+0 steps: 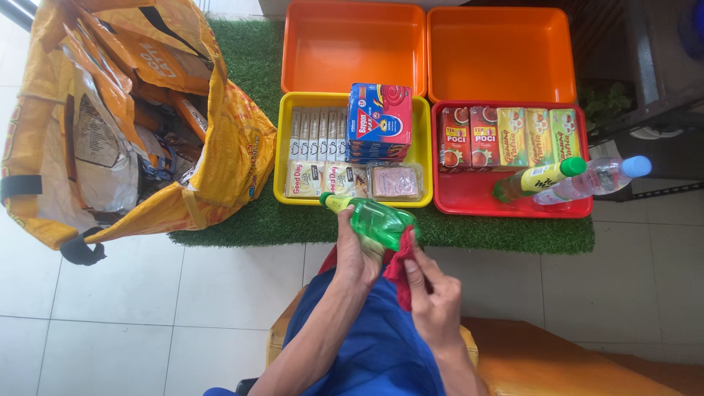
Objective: The person wipes a green plastic bottle and a packet of Ecolatte with a red cloth. The person places the cleaned items into orange and red trays alongside other packaged goods.
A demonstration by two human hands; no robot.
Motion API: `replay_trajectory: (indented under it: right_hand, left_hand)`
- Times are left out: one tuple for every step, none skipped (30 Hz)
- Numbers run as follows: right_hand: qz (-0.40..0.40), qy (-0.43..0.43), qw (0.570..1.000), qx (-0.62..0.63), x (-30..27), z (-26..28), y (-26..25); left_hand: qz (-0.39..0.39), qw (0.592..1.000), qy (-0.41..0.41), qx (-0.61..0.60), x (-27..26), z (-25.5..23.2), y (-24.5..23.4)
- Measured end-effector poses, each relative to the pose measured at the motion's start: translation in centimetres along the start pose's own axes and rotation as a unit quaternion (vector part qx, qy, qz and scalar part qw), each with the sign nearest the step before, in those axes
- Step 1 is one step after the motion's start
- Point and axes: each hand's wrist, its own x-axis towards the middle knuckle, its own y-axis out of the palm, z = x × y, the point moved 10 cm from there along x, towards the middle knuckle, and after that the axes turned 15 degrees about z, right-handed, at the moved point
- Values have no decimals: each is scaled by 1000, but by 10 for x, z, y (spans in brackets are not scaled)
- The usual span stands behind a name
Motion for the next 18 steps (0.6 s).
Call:
replay_trajectory:
  right_hand:
    - [-6, 11, 1000, 21, -3, -4, 3]
    - [-10, 23, 999, 43, -7, -10, 7]
    - [-14, 35, 997, 65, -11, -15, 11]
    - [-16, 41, 997, 57, -13, -19, 14]
    - [-17, 46, 998, 50, -15, -22, 16]
    - [-17, 53, 998, 41, -18, -25, 18]
    - [-25, 51, 998, 39, -21, -25, 19]
    - [-33, 44, 998, 37, -20, -24, 20]
    - [-41, 37, 998, 35, -18, -22, 20]
    - [-51, 19, 998, 36, -17, -19, 17]
    - [-60, 2, 997, 37, -15, -16, 12]
    - [-70, -11, 997, 38, -15, -14, 9]
    - [-69, 8, 995, 74, -13, -22, 6]
    - [-68, 26, 991, 108, -9, -33, 2]
    - [-66, 44, 987, 143, -7, -45, 0]
    - [-60, 62, 984, 154, -9, -56, 1]
    - [-54, 81, 982, 164, -14, -66, 5]
    - [-48, 98, 978, 175, -20, -78, 8]
  left_hand:
    - [3, 1000, 3, 0, 2, -2, 1]
    - [3, 1000, 6, 0, 2, -4, 1]
    - [3, 1000, 9, -1, 1, -5, 0]
    - [8, 1000, 13, -4, 2, -6, 1]
    - [12, 1000, 18, -7, 3, -6, 3]
    - [15, 1000, 21, -12, 1, -4, 4]
    - [10, 1000, 10, -12, -2, -1, 4]
    - [9, 1000, 2, -12, -2, 2, 5]
    - [7, 1000, -7, -12, -1, 4, 5]
    - [25, 1000, -3, -11, 0, 4, 9]
    - [43, 999, 0, -11, 0, 4, 12]
    - [60, 998, 0, -10, 0, 6, 14]
    - [48, 999, 2, 2, 0, 7, 11]
    - [38, 999, 4, 15, 2, 8, 8]
    - [27, 999, 6, 28, 4, 8, 6]
    - [44, 999, 10, 29, 8, 7, 9]
    - [61, 998, 14, 31, 12, 5, 12]
    - [78, 996, 19, 33, 16, 1, 16]
